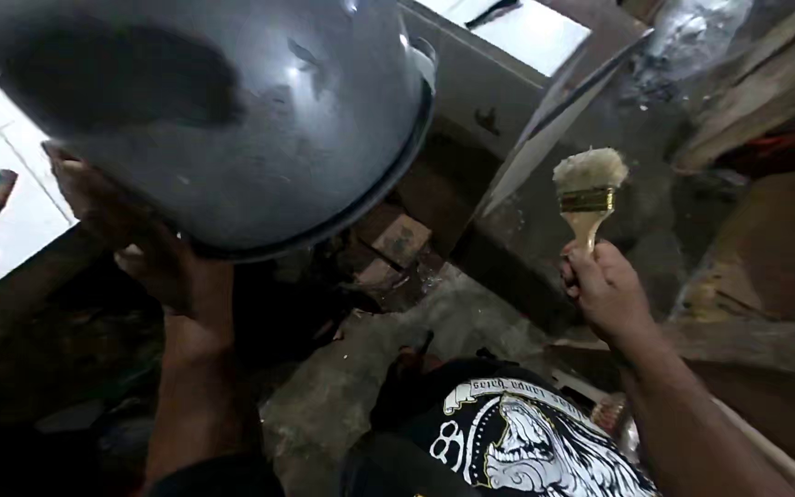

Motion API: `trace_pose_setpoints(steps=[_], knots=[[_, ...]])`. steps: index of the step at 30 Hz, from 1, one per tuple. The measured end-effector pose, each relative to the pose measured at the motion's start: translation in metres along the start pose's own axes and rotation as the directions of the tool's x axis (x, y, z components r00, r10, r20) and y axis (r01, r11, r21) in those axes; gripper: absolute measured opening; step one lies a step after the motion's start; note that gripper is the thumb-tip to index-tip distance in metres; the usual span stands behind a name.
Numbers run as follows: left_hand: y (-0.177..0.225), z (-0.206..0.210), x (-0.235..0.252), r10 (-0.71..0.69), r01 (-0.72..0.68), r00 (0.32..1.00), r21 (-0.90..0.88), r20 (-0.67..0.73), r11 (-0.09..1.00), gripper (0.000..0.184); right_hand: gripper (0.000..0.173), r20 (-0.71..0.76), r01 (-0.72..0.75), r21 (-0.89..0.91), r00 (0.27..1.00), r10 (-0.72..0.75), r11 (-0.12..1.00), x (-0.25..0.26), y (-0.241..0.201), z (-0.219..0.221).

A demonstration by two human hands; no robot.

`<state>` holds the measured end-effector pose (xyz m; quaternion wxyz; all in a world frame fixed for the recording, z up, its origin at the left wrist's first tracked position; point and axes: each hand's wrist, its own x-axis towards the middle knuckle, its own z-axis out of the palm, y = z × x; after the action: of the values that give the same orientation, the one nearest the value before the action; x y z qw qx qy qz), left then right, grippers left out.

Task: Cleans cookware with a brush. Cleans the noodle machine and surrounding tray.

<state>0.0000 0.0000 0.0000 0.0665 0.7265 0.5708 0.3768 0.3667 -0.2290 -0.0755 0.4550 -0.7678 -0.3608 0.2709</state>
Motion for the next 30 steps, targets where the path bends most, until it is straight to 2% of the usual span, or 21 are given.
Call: trace_pose_setpoints(steps=[2,3,4,6,8,9,11,12,13,14,16,19,21,24,26,27,28,29,30], knots=[[-0.039,0.006,0.031,0.217,-0.212,0.973,0.068,-0.073,0.975,0.079,0.037,-0.026,0.077,-0.045,0.997,-0.079,0.996,0.024,-0.033,0.018],[-0.064,0.013,0.045,0.279,-0.275,0.954,0.05,-0.106,0.96,0.08,0.036,-0.044,0.135,-0.06,0.99,-0.138,0.989,0.037,-0.051,0.025],[-0.091,0.022,0.058,0.307,-0.309,0.941,0.009,-0.141,0.951,0.078,0.035,-0.058,0.209,-0.069,0.975,-0.213,0.975,0.052,-0.069,0.03],[-0.118,0.032,0.074,0.326,-0.336,0.932,-0.042,-0.159,0.941,0.075,0.033,-0.121,0.343,-0.054,0.93,-0.347,0.938,0.085,-0.105,0.046],[-0.13,0.035,0.082,0.435,-0.429,0.89,0.069,-0.136,0.901,0.08,0.031,-0.212,0.396,-0.075,0.891,-0.403,0.915,0.115,-0.137,0.073],[-0.129,0.038,0.083,0.472,-0.463,0.872,0.099,-0.126,0.881,0.081,0.032,-0.195,0.389,-0.158,0.888,-0.415,0.907,0.124,-0.151,0.09],[-0.121,0.045,0.081,0.493,-0.49,0.858,0.06,-0.142,0.87,0.073,0.033,0.028,0.363,-0.396,0.923,-0.384,0.844,0.127,-0.175,0.121],[-0.119,0.048,0.081,0.462,-0.471,0.87,-0.013,-0.174,0.882,0.064,0.034,0.109,0.355,-0.42,0.933,-0.342,0.835,0.128,-0.179,0.136],[-0.12,0.052,0.082,0.393,-0.422,0.896,-0.122,-0.207,0.898,0.057,0.037,0.123,0.341,-0.389,0.94,-0.319,0.856,0.131,-0.18,0.145],[-0.127,0.057,0.083,0.391,-0.432,0.884,-0.127,-0.256,0.893,0.052,0.04,0.08,0.326,-0.332,0.945,-0.318,0.885,0.135,-0.178,0.15],[-0.138,0.066,0.084,0.417,-0.441,0.855,-0.01,-0.309,0.898,0.04,0.043,0.003,0.323,-0.25,0.943,-0.333,0.913,0.147,-0.171,0.165],[-0.146,0.075,0.082,0.41,-0.394,0.87,0.115,-0.273,0.912,0.041,0.039,0.238,0.371,-0.343,0.923,-0.302,0.863,0.15,-0.159,0.18],[-0.153,0.08,0.078,0.362,-0.346,0.904,0.111,-0.226,0.932,0.048,0.041,0.235,0.407,-0.341,0.91,-0.342,0.847,0.157,-0.139,0.177],[-0.184,0.092,0.052,0.225,-0.218,0.966,0.068,-0.126,0.974,0.061,0.047,0.188,0.372,-0.298,0.926,-0.328,0.879,0.151,-0.107,0.159],[-0.195,0.098,0.034,-0.069,0.07,0.996,-0.007,0.055,0.998,0.085,0.046,0.214,0.306,-0.307,0.945,-0.248,0.901,0.137,-0.07,0.14],[-0.198,0.104,0.03,-0.255,0.266,0.955,-0.052,0.151,0.963,0.093,0.045,0.239,0.25,-0.346,0.956,-0.173,0.904,0.126,-0.052,0.13],[-0.202,0.114,0.026,-0.46,0.489,0.857,-0.083,0.23,0.869,0.094,0.042,0.258,0.188,-0.389,0.962,-0.089,0.902,0.114,-0.034,0.122],[-0.207,0.125,0.021,-0.647,0.709,0.693,-0.136,0.317,0.692,0.09,0.04,0.268,0.113,-0.419,0.963,0.004,0.901,0.101,-0.016,0.114],[-0.213,0.138,0.012,-0.765,0.862,0.505,-0.189,0.401,0.47,0.077,0.038,0.268,0.035,-0.434,0.959,0.093,0.9,0.087,0.003,0.108]])
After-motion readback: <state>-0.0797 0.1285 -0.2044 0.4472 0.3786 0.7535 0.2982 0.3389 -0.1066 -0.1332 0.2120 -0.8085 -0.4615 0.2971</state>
